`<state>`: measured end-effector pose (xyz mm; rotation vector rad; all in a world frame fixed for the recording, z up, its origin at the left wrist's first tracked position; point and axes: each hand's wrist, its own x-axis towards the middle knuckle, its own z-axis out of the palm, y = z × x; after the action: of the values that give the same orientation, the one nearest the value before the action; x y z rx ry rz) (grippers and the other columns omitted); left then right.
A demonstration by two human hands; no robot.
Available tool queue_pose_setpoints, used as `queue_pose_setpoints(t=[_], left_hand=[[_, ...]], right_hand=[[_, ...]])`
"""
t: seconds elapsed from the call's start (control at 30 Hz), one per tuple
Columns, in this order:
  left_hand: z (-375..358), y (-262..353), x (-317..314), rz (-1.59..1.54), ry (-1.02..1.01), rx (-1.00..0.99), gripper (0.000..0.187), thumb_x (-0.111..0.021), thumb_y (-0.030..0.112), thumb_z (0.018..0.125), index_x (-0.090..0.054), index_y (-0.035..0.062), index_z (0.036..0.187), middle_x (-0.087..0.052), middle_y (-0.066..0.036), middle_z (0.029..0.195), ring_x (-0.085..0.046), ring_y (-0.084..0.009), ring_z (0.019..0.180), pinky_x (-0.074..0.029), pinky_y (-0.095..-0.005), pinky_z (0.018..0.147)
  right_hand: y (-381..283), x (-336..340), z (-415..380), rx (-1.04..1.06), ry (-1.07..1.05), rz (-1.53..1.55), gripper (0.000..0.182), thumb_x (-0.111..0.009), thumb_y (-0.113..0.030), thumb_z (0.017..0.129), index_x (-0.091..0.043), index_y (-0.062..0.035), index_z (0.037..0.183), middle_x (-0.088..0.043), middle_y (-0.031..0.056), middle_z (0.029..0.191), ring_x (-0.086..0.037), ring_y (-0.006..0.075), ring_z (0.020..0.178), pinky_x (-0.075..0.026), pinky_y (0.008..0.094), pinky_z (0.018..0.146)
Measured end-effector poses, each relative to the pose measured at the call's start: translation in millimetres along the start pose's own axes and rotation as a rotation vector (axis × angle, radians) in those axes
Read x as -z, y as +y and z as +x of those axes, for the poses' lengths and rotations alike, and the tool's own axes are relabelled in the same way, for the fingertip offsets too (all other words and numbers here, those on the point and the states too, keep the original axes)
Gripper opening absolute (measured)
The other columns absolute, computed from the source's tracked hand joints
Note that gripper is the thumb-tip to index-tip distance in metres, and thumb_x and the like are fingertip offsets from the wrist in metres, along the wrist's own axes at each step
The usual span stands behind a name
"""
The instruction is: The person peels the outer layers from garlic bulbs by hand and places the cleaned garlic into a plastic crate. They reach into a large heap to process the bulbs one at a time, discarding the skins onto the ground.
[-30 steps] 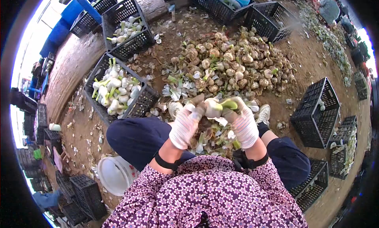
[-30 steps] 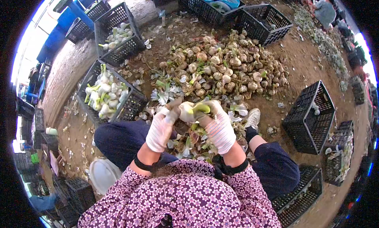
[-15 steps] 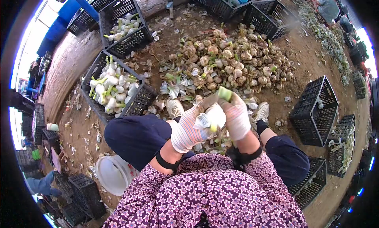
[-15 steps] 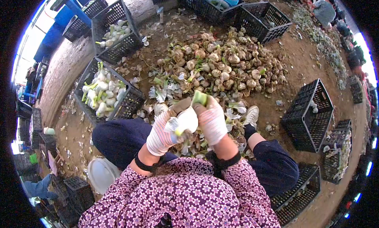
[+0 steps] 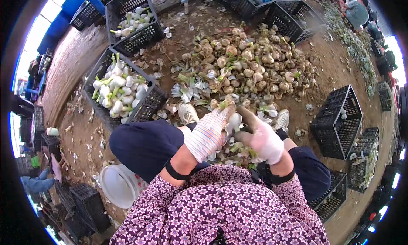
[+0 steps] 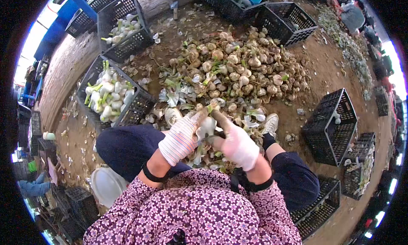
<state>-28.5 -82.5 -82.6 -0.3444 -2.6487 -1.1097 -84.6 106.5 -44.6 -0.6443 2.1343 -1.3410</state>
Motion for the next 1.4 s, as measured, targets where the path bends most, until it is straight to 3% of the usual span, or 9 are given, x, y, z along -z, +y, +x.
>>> queue_pose_setpoints(t=[0.13,0.27,0.37,0.6,0.8,0.87,0.93,1.13,1.4], left_hand=[[-6,-17,6,-0.265,-0.046,0.263,0.033,-0.059,0.007,0.089,-0.06,0.0004,0.122,-0.069,-0.016,0.097,-0.068,-0.0289,0.087,-0.055,-0.0342,0.078],[-1,-46,16,-1.273,0.725,0.889,0.016,-0.056,0.017,0.098,-0.065,0.0034,0.095,-0.068,-0.01,0.084,-0.065,-0.0164,0.065,-0.053,-0.0272,0.056],[-2,-54,22,-1.234,0.718,1.164,0.022,-0.055,0.023,0.097,-0.065,0.0032,0.097,-0.066,-0.008,0.083,-0.064,-0.0177,0.066,-0.052,-0.0296,0.053],[-9,-35,-4,-0.755,0.003,0.538,0.036,-0.07,0.02,0.092,-0.064,-0.002,0.119,-0.068,-0.006,0.097,-0.062,-0.0141,0.091,-0.049,-0.0279,0.083],[-5,-40,-3,-0.824,0.064,0.734,0.009,-0.055,0.004,0.094,-0.063,0.0005,0.096,-0.067,-0.006,0.081,-0.062,-0.0141,0.073,-0.051,-0.0281,0.068],[-2,-58,-5,-1.013,0.334,1.029,0.013,-0.052,0.009,0.095,-0.061,0.002,0.089,-0.063,-0.005,0.076,-0.057,-0.013,0.064,-0.049,-0.0289,0.061],[-5,-85,-15,-1.362,0.641,0.787,0.025,-0.052,0.02,0.098,-0.06,0.0006,0.085,-0.061,-0.005,0.072,-0.055,-0.0139,0.06,-0.049,-0.028,0.059],[2,-69,2,-1.218,0.275,0.513,0.054,-0.071,0.029,0.092,-0.054,0.0016,0.135,-0.062,-0.007,0.123,-0.06,-0.0164,0.108,-0.047,-0.0305,0.096],[-9,-88,-20,-0.885,0.296,0.835,0.013,-0.061,0.007,0.093,-0.067,-0.0028,0.098,-0.069,-0.007,0.093,-0.064,-0.0141,0.087,-0.052,-0.0282,0.079]], right_hand=[[14,-13,8,-0.217,-0.004,0.561,0.059,-0.059,0.0,0.082,-0.044,0.005,0.14,-0.065,0.0135,0.115,-0.067,0.0224,0.095,-0.052,0.0281,0.077],[22,-12,7,-0.279,-0.062,1.143,0.07,-0.057,0.005,0.076,-0.039,0.0037,0.144,-0.065,0.0148,0.114,-0.066,0.0198,0.092,-0.054,0.0279,0.074],[26,-13,11,-0.271,-0.074,1.264,0.066,-0.056,0.003,0.079,-0.04,0.0,0.143,-0.064,0.0161,0.117,-0.067,0.022,0.09,-0.056,0.0311,0.073],[34,-32,20,-0.428,-0.026,1.449,0.065,-0.062,0.001,0.079,-0.045,-0.0064,0.141,-0.063,0.009,0.114,-0.064,0.0189,0.082,-0.055,0.0348,0.074],[20,-33,41,-0.454,-0.161,0.982,0.065,-0.06,0.001,0.082,-0.045,-0.0064,0.144,-0.065,0.0031,0.109,-0.059,0.0075,0.09,-0.048,0.0239,0.072],[13,-35,58,0.115,-0.257,0.339,0.061,-0.06,0.0,0.084,-0.046,-0.0048,0.144,-0.064,0.0029,0.111,-0.056,0.0042,0.091,-0.047,0.0227,0.074],[3,-29,68,-0.261,-0.289,0.829,0.061,-0.063,-0.004,0.086,-0.044,-0.0022,0.144,-0.065,0.0072,0.117,-0.059,0.0081,0.092,-0.049,0.0234,0.078],[27,-32,105,-0.447,-0.254,1.189,0.075,-0.063,0.004,0.076,-0.04,-0.0065,0.147,-0.061,0.0042,0.112,-0.062,0.0102,0.083,-0.05,0.0219,0.064],[43,-40,109,-0.425,-0.449,0.541,0.071,-0.059,-0.006,0.069,-0.05,-0.0042,0.139,-0.064,0.0045,0.093,-0.06,0.0122,0.076,-0.047,0.024,0.064]])
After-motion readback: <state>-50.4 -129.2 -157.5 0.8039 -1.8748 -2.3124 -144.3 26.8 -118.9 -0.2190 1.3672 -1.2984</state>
